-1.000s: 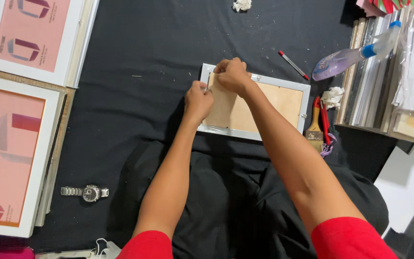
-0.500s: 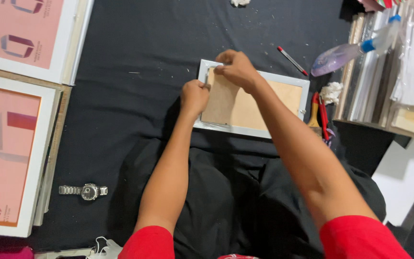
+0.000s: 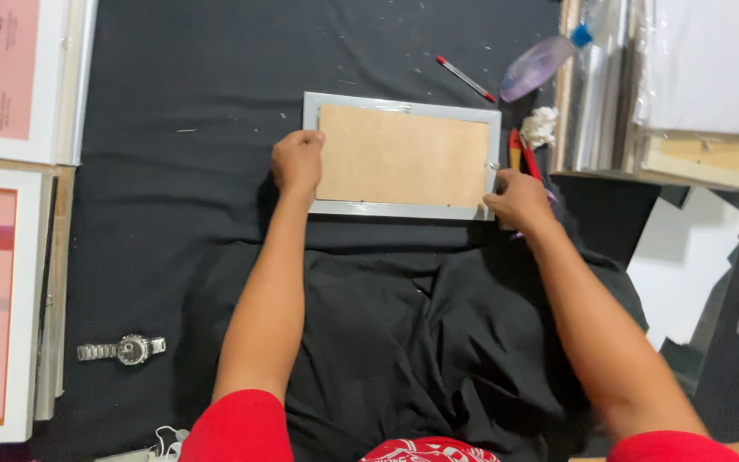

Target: The person brushes dust off a picture frame, sprays and wipes the glass surface, and then turns the frame over to secure the back panel using a small handheld tool.

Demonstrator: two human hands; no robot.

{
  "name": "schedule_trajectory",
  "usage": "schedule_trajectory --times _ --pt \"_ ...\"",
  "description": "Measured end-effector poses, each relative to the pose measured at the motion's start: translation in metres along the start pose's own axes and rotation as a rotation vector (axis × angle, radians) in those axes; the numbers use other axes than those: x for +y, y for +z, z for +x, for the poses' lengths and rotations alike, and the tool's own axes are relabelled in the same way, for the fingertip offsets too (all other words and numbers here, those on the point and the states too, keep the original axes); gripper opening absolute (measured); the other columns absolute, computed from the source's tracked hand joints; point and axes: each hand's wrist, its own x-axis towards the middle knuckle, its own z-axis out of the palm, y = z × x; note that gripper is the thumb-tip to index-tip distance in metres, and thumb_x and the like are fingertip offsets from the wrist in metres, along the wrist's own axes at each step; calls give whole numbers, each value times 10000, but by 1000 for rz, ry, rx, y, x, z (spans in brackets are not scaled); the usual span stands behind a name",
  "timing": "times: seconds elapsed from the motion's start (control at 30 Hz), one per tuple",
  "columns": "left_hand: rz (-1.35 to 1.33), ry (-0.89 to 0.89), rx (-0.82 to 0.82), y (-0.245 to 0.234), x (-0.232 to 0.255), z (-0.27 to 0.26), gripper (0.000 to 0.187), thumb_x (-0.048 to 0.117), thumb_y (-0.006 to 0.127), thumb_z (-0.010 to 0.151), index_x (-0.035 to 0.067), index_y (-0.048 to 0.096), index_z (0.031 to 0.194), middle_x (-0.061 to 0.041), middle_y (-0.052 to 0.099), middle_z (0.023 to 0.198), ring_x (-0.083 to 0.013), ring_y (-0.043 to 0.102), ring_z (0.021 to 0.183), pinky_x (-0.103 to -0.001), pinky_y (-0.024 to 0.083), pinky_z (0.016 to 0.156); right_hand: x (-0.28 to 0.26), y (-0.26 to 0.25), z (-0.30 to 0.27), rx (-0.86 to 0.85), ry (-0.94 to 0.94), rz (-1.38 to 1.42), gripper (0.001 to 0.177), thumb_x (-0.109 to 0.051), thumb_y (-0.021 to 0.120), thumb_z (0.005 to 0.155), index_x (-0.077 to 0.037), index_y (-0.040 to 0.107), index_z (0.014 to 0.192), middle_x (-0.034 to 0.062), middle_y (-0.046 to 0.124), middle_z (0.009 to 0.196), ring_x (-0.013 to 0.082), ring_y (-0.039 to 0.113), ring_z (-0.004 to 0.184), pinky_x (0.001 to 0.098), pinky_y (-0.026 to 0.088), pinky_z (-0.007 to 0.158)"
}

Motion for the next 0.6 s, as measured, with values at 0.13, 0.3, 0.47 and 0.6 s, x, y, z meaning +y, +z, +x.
schedule_trajectory --times 0.13,0.3,0.47,0.6 --pt "-177 46 72 9 -8 -1 154 357 724 864 268 811 955 -33 767 864 -288 735 906 -435 582 769 -1 9 5 55 -14 -62 509 -453 763 754 -42 789 1053 242 764 999 456 716 1020 542 580 870" --pt "-22 229 59 -13 8 -24 215 351 701 916 172 784 1001 -89 702 928 -367 685 1003 -497 552 859 -51 -12 -39 24 30 -28 669 -474 795 744 111 752 1067 348 724 1022 523 696 1040 577 577 879" --pt "134 304 73 -15 13 -27 171 307 697 935 151 695 1004 -54 645 966 -357 673 1033 -520 539 887 -55 43 -36 159 -542 -27 587 -173 864 723 -39 625 1242 218 527 1135 500 664 1020 537 598 867" --pt "150 243 27 -13 6 -10 181 348 713 913 183 717 987 -3 648 945 -315 685 1019 -509 557 867 -108 56 -62 161 -739 -86 497 -237 799 810 -104 629 1258 182 550 1183 450 652 1039 512 552 894"
